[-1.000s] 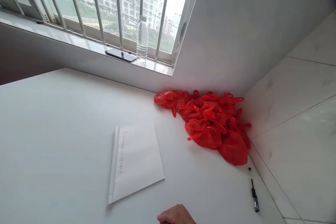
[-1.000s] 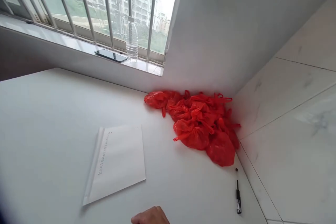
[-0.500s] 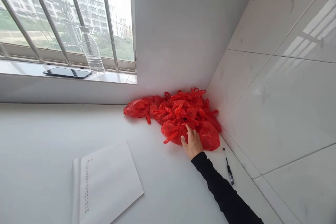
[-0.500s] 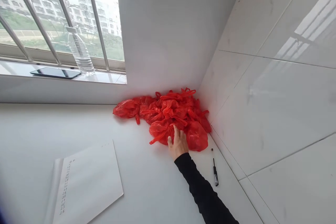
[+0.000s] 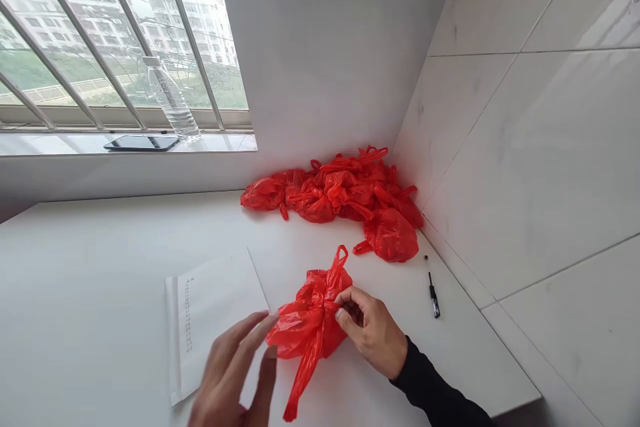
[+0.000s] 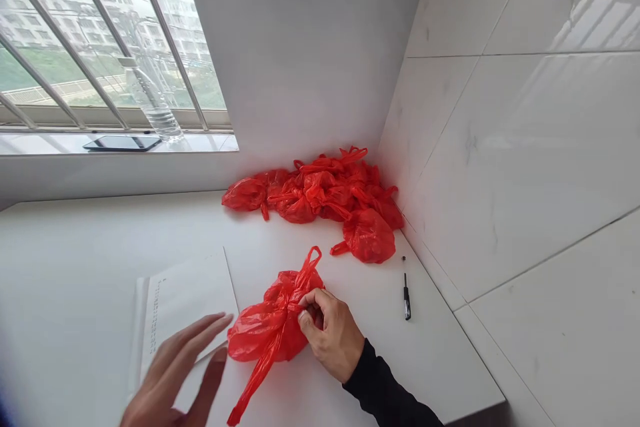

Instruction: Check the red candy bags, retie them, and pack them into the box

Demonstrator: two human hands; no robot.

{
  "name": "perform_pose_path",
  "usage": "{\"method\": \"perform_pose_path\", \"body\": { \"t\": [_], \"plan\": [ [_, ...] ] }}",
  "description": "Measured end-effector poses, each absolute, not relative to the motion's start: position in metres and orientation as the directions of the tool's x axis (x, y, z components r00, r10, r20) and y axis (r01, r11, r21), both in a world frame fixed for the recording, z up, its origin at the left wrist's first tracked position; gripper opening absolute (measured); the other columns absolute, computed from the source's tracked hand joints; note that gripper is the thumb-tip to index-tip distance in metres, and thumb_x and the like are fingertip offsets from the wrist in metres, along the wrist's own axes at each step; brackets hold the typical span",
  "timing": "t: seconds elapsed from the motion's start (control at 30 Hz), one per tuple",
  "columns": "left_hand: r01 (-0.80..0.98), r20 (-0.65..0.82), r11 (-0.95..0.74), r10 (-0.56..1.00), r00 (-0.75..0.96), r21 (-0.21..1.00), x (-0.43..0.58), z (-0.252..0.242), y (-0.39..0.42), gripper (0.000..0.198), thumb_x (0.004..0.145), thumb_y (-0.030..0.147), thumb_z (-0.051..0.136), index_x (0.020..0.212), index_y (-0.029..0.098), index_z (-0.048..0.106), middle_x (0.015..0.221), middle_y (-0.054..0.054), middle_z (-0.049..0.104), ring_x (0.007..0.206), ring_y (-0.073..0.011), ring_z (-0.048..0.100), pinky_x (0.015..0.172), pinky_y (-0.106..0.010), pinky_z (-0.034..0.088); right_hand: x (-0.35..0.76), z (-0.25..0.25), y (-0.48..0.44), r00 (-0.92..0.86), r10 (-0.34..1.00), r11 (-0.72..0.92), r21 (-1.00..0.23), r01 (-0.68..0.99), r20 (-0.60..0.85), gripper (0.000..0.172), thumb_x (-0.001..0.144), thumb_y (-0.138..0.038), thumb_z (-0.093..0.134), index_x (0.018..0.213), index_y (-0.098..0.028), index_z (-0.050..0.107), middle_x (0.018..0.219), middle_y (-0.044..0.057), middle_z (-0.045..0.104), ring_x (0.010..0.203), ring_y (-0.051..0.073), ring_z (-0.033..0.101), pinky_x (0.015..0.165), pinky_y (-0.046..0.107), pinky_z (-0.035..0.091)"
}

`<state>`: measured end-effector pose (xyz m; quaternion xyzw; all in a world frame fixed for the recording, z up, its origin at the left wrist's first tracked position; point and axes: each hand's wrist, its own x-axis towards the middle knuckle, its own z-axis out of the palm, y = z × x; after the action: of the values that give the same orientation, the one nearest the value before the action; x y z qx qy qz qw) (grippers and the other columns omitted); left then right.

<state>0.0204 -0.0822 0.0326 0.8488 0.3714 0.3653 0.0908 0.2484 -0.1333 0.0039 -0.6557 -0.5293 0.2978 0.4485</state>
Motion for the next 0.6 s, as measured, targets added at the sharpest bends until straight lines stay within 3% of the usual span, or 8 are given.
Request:
{"method": "perform_pose_path", "body": {
  "t": [0.1,0.2,0.3,0.4,0.47,0.5,0.53,0.6],
  "plan": [
    [0.526,0.487,-0.775,0.63,0.605,0.349,0.042,0.02,-0.084,0.025,0.093,0.022,0.053,0.114,0.029,0.064,0.102,-0.005,0.07,0.096,-0.0238,0.064,0.081,-0.039,0.057,0.246,0.006,-0.15,0.234,0.971,-0.052,-0.922,0.384,0.043,0.012,0.092,-0.025,0.051,0.092,-0.021,0.062,0.078,-0.002,0.063,0.065,0.013,0.055,0.062,0.025,0.047],
    [0.599,0.468,-0.706,0.704,0.534,0.379,0.036,0.014,-0.081,0.013,0.094,0.027,0.05,0.09,0.027,0.063,0.076,-0.002,0.067,0.077,-0.0221,0.063,0.067,-0.037,0.056,0.263,0.005,-0.157,0.275,0.961,-0.078,-0.923,0.378,0.032,0.014,0.093,-0.028,0.049,0.094,-0.021,0.062,0.077,-0.001,0.061,0.067,0.015,0.055,0.064,0.027,0.047],
    [0.731,0.338,-0.447,0.89,0.305,0.516,0.015,0.018,-0.082,0.018,0.095,0.04,0.049,0.089,0.029,0.062,0.081,-0.001,0.069,0.063,-0.0182,0.063,0.045,-0.027,0.05,0.284,0.004,-0.161,0.355,0.934,-0.115,-0.91,0.397,0.036,0.017,0.094,-0.029,0.046,0.094,-0.021,0.06,0.082,0.002,0.061,0.071,0.018,0.054,0.067,0.032,0.048],
    [0.71,0.22,-0.314,0.949,0.224,0.63,0.01,0.025,-0.091,0.027,0.094,0.047,0.048,0.115,0.032,0.059,0.109,-0.004,0.07,0.052,-0.0141,0.06,0.036,-0.026,0.046,0.286,0.01,-0.161,0.376,0.923,-0.097,-0.893,0.439,0.084,0.019,0.091,-0.027,0.05,0.106,-0.023,0.061,0.106,0.006,0.063,0.095,0.023,0.056,0.082,0.038,0.049],
    [0.661,0.301,-0.453,0.891,0.339,0.598,0.02,0.027,-0.098,0.042,0.094,0.043,0.049,0.135,0.032,0.049,0.129,-0.009,0.064,0.075,-0.0209,0.069,0.049,-0.031,0.056,0.275,0.015,-0.158,0.306,0.936,-0.003,-0.867,0.499,0.172,0.037,0.09,-0.027,0.056,0.126,-0.027,0.056,0.127,0.006,0.058,0.116,0.025,0.05,0.098,0.042,0.044],
    [0.637,0.356,-0.553,0.833,0.424,0.537,0.027,0.026,-0.1,0.048,0.093,0.039,0.051,0.14,0.031,0.045,0.133,-0.01,0.061,0.093,-0.0259,0.069,0.063,-0.037,0.061,0.268,0.018,-0.156,0.247,0.945,0.05,-0.843,0.536,0.213,0.045,0.089,-0.028,0.059,0.134,-0.029,0.052,0.131,0.006,0.057,0.12,0.026,0.048,0.102,0.043,0.042],
    [0.613,0.399,-0.643,0.766,0.504,0.46,0.034,0.025,-0.101,0.049,0.092,0.035,0.053,0.14,0.031,0.046,0.131,-0.01,0.063,0.105,-0.029,0.066,0.081,-0.046,0.06,0.262,0.02,-0.154,0.182,0.954,0.093,-0.815,0.573,0.237,0.049,0.088,-0.028,0.063,0.136,-0.03,0.052,0.13,0.005,0.059,0.12,0.026,0.049,0.104,0.044,0.04],
    [0.561,0.432,-0.749,0.662,0.612,0.353,0.04,0.021,-0.099,0.034,0.09,0.027,0.056,0.124,0.032,0.058,0.109,-0.005,0.07,0.105,-0.028,0.065,0.104,-0.059,0.045,0.253,0.021,-0.15,0.091,0.971,0.118,-0.77,0.627,0.222,0.04,0.087,-0.029,0.066,0.126,-0.03,0.061,0.116,0.004,0.066,0.109,0.026,0.054,0.099,0.044,0.042]
  ]
}}
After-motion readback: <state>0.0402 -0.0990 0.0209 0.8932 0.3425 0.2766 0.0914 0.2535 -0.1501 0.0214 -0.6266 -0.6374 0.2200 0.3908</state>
